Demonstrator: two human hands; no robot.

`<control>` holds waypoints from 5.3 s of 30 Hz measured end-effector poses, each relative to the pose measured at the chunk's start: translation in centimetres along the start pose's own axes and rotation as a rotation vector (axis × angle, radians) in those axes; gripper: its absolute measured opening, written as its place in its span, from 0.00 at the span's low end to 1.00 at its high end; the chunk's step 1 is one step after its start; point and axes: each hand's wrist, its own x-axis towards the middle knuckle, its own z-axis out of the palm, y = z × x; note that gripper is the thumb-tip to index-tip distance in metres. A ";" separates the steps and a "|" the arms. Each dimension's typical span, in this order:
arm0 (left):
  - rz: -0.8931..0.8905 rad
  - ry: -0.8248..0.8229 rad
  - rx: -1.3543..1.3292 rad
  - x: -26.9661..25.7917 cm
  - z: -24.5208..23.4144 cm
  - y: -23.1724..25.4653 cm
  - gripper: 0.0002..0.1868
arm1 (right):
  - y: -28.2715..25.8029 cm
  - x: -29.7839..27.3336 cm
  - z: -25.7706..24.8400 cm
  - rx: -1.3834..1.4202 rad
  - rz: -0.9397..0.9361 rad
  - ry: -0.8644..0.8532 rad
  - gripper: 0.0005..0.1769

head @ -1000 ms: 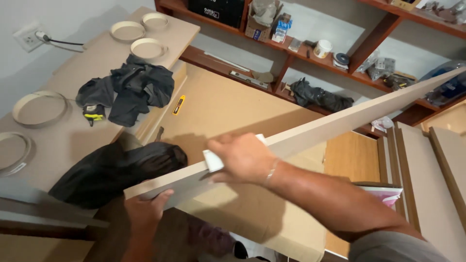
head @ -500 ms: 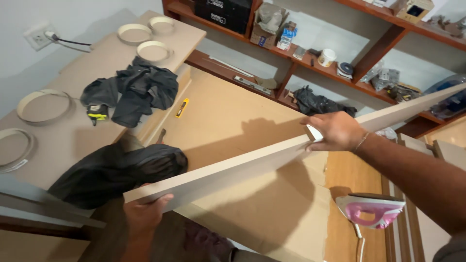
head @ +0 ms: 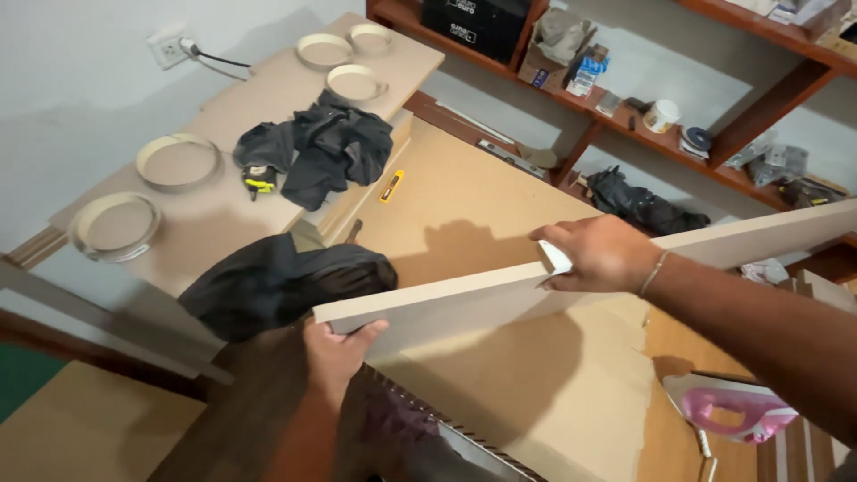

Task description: Applying edge banding to a wooden panel using an iron and then moving the panel to a stack

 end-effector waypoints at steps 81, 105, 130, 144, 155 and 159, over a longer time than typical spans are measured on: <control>-0.105 -0.041 -0.031 -1.5 -3.1 -4.0 0.14 | 8.3 -7.9 3.1 0.011 0.141 0.047 0.45; -0.066 -0.032 -0.076 0.0 0.7 -0.4 0.24 | -16.3 9.0 -2.6 0.086 -0.139 0.165 0.42; 0.005 -0.109 -0.038 1.4 0.7 -6.1 0.04 | -26.1 12.8 -5.3 0.094 -0.031 0.072 0.38; -0.210 -0.071 0.027 0.8 -0.6 1.5 0.15 | -20.0 9.5 -2.2 0.146 -0.017 0.175 0.42; -0.161 -0.064 0.234 2.2 -1.3 -0.5 0.24 | -3.6 -0.1 -0.8 0.086 0.173 0.122 0.43; -0.264 -0.096 0.352 2.2 -1.5 -0.4 0.33 | 0.0 -1.6 0.9 0.020 0.192 0.114 0.42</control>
